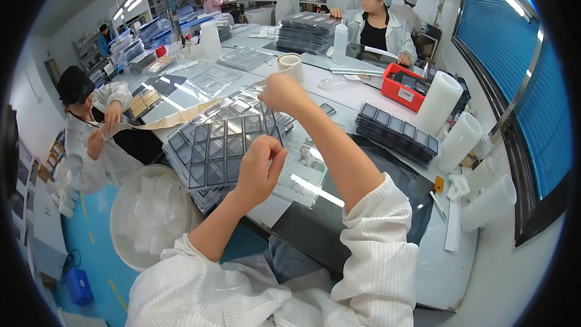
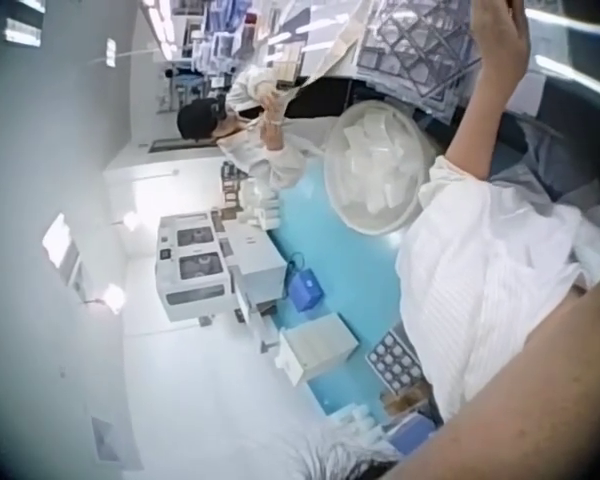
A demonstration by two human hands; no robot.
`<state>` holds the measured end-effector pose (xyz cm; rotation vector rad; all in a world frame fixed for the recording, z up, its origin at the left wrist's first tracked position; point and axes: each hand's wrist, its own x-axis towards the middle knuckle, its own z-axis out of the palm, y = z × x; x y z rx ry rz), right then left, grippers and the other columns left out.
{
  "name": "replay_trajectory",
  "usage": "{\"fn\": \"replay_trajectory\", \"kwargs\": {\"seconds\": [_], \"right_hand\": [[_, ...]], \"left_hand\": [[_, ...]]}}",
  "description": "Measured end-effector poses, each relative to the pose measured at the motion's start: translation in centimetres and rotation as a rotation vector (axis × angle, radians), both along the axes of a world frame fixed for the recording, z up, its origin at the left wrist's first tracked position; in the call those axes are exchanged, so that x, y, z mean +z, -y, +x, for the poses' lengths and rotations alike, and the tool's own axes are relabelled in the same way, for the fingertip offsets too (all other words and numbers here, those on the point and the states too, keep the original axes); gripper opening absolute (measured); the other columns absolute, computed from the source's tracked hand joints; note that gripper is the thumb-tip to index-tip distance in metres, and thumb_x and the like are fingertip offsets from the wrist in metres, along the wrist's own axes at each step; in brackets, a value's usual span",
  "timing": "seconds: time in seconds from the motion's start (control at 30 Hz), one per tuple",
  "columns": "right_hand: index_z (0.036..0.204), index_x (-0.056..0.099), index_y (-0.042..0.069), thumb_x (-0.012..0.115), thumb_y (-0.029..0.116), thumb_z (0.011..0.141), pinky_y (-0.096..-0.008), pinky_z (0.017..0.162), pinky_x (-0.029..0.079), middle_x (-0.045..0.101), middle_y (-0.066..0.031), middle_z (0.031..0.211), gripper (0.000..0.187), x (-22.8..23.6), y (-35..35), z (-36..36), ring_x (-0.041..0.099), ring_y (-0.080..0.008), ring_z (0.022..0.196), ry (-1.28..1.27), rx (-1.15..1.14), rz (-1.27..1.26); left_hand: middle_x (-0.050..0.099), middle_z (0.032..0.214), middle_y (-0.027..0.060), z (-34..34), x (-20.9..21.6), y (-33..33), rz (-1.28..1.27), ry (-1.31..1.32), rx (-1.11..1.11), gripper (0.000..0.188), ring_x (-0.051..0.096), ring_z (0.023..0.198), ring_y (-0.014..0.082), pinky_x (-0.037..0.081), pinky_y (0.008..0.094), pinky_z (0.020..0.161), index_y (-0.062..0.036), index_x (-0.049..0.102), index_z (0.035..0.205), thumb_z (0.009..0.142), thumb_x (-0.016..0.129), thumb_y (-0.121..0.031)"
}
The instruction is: Inspecting and handling sheets of small electronic components using tweezers at a manufacturing workstation.
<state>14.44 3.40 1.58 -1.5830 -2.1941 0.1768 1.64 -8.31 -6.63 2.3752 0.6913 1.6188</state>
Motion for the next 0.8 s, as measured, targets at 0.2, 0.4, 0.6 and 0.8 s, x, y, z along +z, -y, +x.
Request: {"fn": "replay_trajectory", "kwargs": {"seconds": [0.2,0.4,0.6,0.8], "right_hand": [[0.102,0.058,0.000,0.055,0.005,0.090,-0.0247,0.057,0.048,0.064,-0.0086,0.081,0.013,1.0,7.5,4.3,0.064,-0.0120,0.070,-0.670,0.317,0.416],[0.102,0.056,0.003,0.052,0.018,0.093,-0.0165,0.044,0.030,0.060,0.0005,0.064,0.018,0.3,17.0,10.5,0.044,-0.0002,0.050,-0.838,0.021,0.405],[0.111,0.055,0.003,0.059,0.021,0.089,-0.0171,0.041,0.027,0.055,0.0033,0.060,0.029,-1.1,25.8,16.4,0.040,-0.0002,0.046,-0.963,-0.337,-0.230],[0.108,0.056,0.005,0.063,0.021,0.085,-0.0175,0.040,0.029,0.061,0.0005,0.065,0.028,-7.3,32.3,22.9,0.046,-0.0024,0.048,-0.800,-0.510,-0.607]], "left_hand": [[0.049,0.112,0.0128,-6.7,0.7,-0.6,0.307,0.405,0.600,0.051,0.041,0.115,0.0292,0.030,0.0417,0.098,0.0010,0.044,0.118,0.080,0.071,-0.020],[0.053,0.109,0.0140,-9.6,-0.4,0.9,-0.358,0.728,0.010,0.038,0.054,0.097,0.0203,0.044,0.0314,0.084,0.0028,0.047,0.116,0.089,0.060,-0.021],[0.063,0.068,0.0075,-3.9,-1.2,4.5,-1.309,0.185,-0.453,0.022,0.060,0.052,0.0130,0.046,0.0220,0.046,-0.0009,0.057,0.089,0.093,0.055,-0.022],[0.063,0.067,0.0042,-0.2,-6.1,3.3,-1.490,-0.317,-0.629,0.019,0.059,0.053,0.0084,0.046,0.0203,0.047,-0.0033,0.056,0.088,0.090,0.060,-0.022]]}}
